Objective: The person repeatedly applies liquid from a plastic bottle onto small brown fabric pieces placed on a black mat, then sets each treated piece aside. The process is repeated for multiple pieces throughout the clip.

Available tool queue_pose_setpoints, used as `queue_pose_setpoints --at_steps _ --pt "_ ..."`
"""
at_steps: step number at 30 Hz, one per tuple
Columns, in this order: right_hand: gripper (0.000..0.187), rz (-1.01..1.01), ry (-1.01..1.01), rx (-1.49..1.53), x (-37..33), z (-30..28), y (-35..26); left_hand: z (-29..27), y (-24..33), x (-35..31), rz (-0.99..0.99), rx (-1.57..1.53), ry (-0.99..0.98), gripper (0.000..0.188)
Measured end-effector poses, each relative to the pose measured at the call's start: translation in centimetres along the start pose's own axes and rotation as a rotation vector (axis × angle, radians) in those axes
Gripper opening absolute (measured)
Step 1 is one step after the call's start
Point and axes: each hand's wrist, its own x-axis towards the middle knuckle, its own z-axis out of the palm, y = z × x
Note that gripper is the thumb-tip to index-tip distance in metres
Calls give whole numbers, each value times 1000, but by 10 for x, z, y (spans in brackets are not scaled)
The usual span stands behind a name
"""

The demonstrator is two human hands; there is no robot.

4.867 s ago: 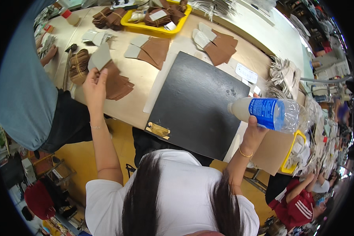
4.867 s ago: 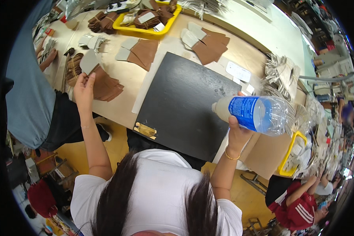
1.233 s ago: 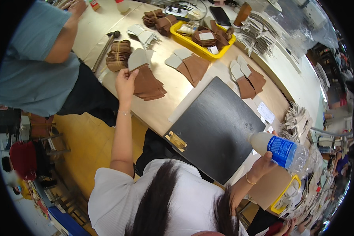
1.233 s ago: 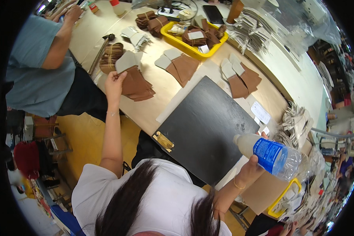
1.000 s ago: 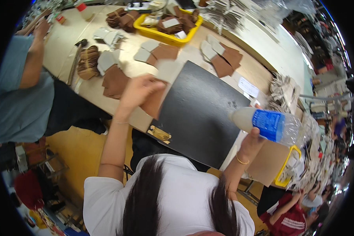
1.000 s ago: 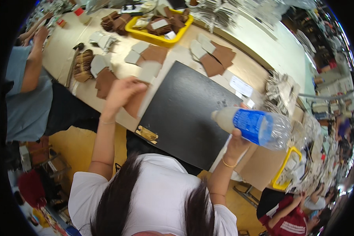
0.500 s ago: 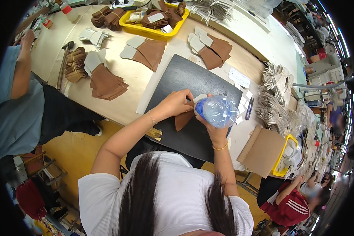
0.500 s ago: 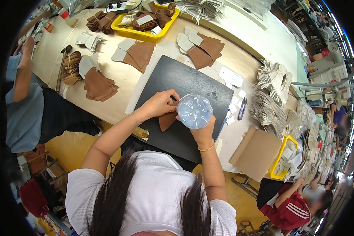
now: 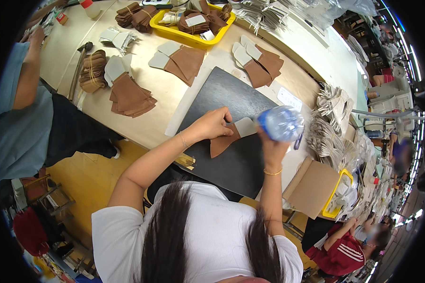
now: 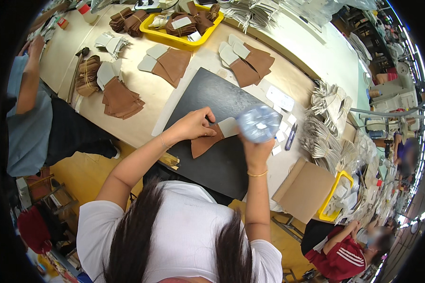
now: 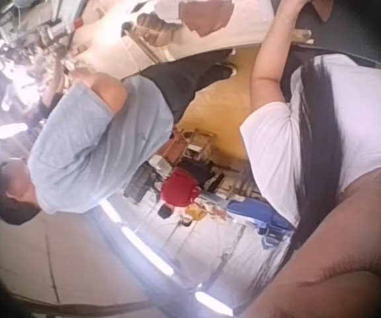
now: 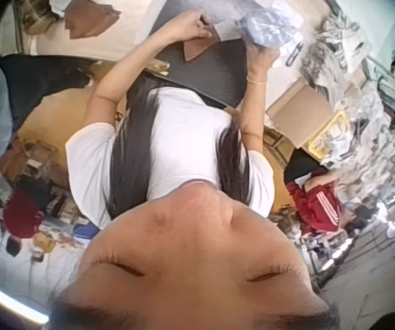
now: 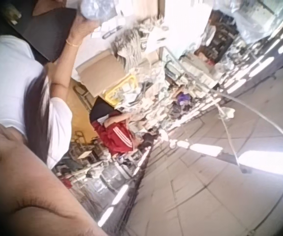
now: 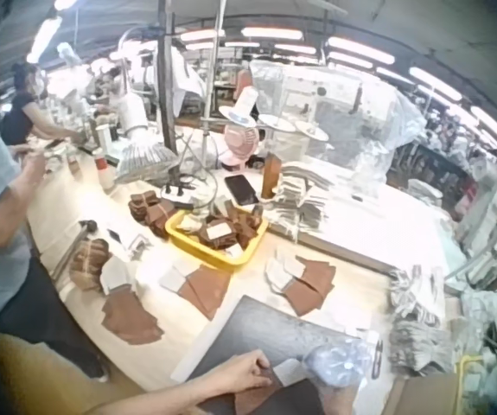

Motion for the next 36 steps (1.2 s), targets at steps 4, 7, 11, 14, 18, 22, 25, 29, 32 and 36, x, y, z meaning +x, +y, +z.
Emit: queue_pose_setpoints --at_steps 4,7,11,14,18,22,25,29,32,36 --pt "31 107 119 118 6 5 -2 2 -9 6 58 18 2 38" --pt "57 -88 -182 18 -22 24 -8 -1 -6 6 11 10 -21 39" --pt "38 2 -86 24 -4 17 6 -4 2 2 -98 -50 -58 40" --pt "26 201 67 119 17 7 -4 -1 -8 5 -15 -5 -30 39" --pt "36 -206 11 43 1 27 -19 -4 7 4 -55 8 -54 37" --pt "41 -18 -61 18 0 25 1 -4 -3 5 -8 32 -102 29" --pt "35 124 162 -9 19 -6 10 -1 -7 6 -108 -201 -239 28" --pt "44 175 474 219 16 -39 32 6 -10 32 -53 -805 -401 31" --pt "56 202 508 405 7 -51 32 4 31 58 -49 -1024 -247 39" --pt "67 189 466 441 -4 -58 37 2 59 99 27 -1268 -51 50"
